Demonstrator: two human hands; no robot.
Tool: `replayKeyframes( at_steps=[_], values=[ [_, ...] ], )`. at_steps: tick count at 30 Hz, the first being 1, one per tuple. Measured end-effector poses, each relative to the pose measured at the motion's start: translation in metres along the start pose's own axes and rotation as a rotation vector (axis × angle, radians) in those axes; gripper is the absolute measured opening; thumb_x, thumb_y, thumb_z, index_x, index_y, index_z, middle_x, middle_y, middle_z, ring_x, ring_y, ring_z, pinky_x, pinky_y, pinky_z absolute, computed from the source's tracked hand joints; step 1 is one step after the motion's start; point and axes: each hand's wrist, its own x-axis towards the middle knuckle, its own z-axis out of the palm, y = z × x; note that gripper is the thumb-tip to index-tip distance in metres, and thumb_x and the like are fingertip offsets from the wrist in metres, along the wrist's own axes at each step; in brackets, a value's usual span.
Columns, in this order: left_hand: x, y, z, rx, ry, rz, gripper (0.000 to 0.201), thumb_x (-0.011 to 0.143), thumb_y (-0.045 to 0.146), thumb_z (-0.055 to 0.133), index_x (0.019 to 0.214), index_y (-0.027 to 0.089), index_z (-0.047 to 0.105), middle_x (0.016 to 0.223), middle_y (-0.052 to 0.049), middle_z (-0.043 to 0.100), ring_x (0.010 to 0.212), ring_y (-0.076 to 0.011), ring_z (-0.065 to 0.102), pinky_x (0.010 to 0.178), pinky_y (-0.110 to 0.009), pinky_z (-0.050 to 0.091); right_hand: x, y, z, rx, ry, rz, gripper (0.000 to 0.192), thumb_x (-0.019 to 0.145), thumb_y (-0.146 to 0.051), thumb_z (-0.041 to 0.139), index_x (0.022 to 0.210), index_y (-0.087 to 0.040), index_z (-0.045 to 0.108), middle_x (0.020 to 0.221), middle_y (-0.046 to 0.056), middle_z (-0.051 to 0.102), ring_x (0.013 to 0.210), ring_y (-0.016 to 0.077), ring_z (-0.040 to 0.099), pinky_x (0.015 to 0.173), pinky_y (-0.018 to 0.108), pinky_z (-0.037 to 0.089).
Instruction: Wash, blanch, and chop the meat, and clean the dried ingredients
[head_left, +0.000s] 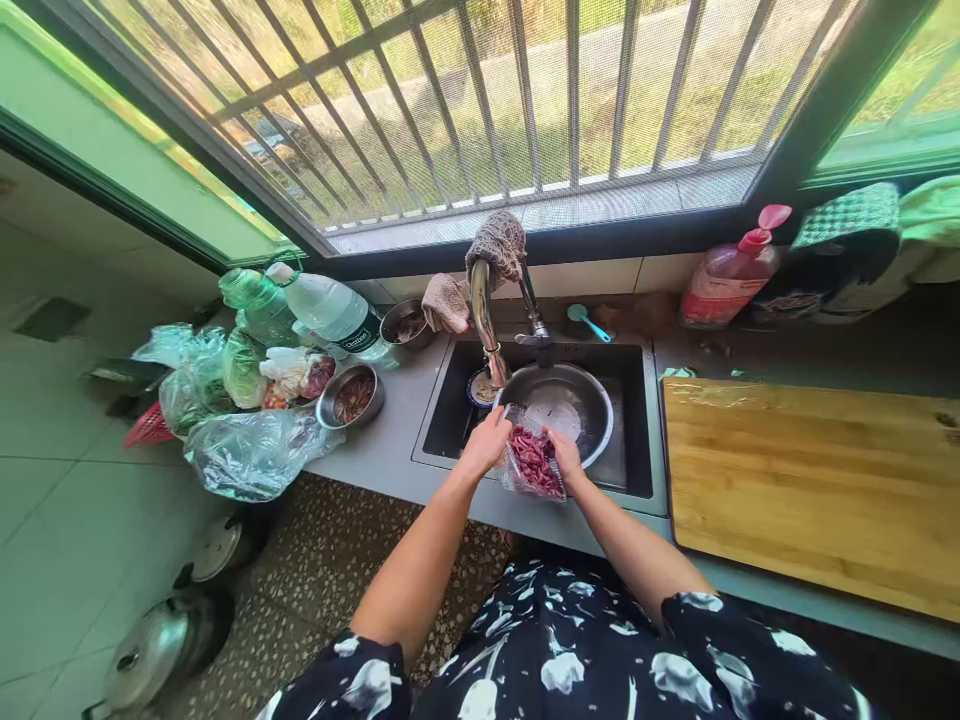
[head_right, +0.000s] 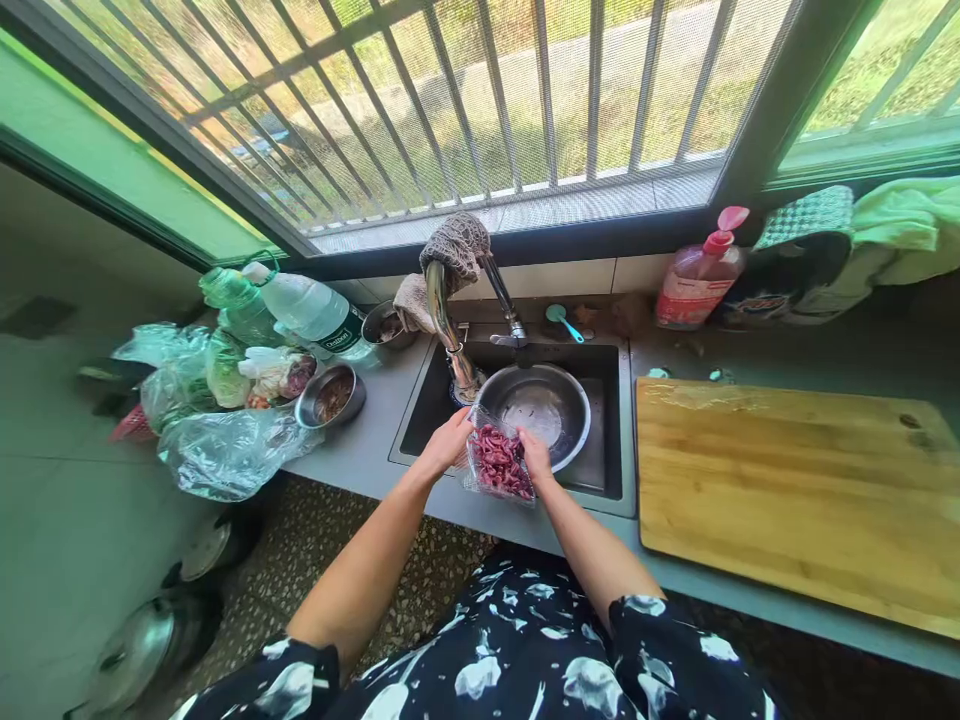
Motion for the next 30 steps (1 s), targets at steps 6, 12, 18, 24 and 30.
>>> replayKeyframes(
  at_steps=[6,12,18,24,30],
  values=[
    [-0.003,-0.006,-0.007,-0.022,-0.006,-0.026,0.044,0.077,0.029,0.042,0.119,0.022,0.053,0.111,-0.004,0.062,0.103,-0.0233,0.054,0.086,-0.031,0.041,-0.004,0.003,0.010,-0.020,-0.014,-0.004,0.046,0.066,-0.059,0.055,0.091,-0.023,0.070,0.107,0.003,0.065,0.108,0.0216,0.055,0.102,0.040,0.034],
    [-0.007,-0.022,-0.020,-0.008,-0.001,-0.053,0.042,0.078,0.028,0.038,0.117,0.023,0.053,0.106,-0.005,0.063,0.098,-0.0229,0.056,0.084,-0.034,0.042,-0.011,0.008,0.035,-0.058,-0.057,0.020,0.050,0.067,-0.060,0.051,0.093,-0.021,0.069,0.110,0.005,0.063,0.109,0.0213,0.053,0.103,0.038,0.032],
    [0.000,-0.075,-0.052,-0.379,-0.167,-0.130,0.054,0.074,0.028,0.044,0.128,0.025,0.042,0.108,-0.005,0.062,0.087,-0.0200,0.059,0.072,-0.033,0.048,-0.014,-0.012,0.061,-0.342,-0.036,-0.108,0.048,0.078,-0.051,0.042,0.105,-0.018,0.065,0.118,0.008,0.059,0.115,0.0225,0.049,0.104,0.039,0.030],
    [0.013,-0.179,-0.079,-0.940,-0.328,-0.100,0.070,0.066,0.022,0.044,0.135,0.024,0.030,0.130,-0.008,0.046,0.100,-0.0224,0.056,0.078,-0.038,0.049,-0.045,-0.071,0.107,-0.748,-0.041,-0.467,0.049,0.081,-0.037,0.046,0.125,-0.017,0.050,0.132,0.008,0.045,0.125,0.0241,0.036,0.108,0.040,0.023],
    [0.057,-0.254,-0.056,-1.584,-0.600,-0.032,0.068,0.070,0.017,0.041,0.134,0.036,0.032,0.126,-0.001,0.052,0.110,-0.0238,0.050,0.094,-0.051,0.034,-0.069,-0.096,0.163,-1.239,-0.057,-0.633,0.066,0.080,-0.038,0.050,0.136,-0.005,0.032,0.144,0.016,0.021,0.134,0.0296,0.013,0.108,0.049,0.016]
  ],
)
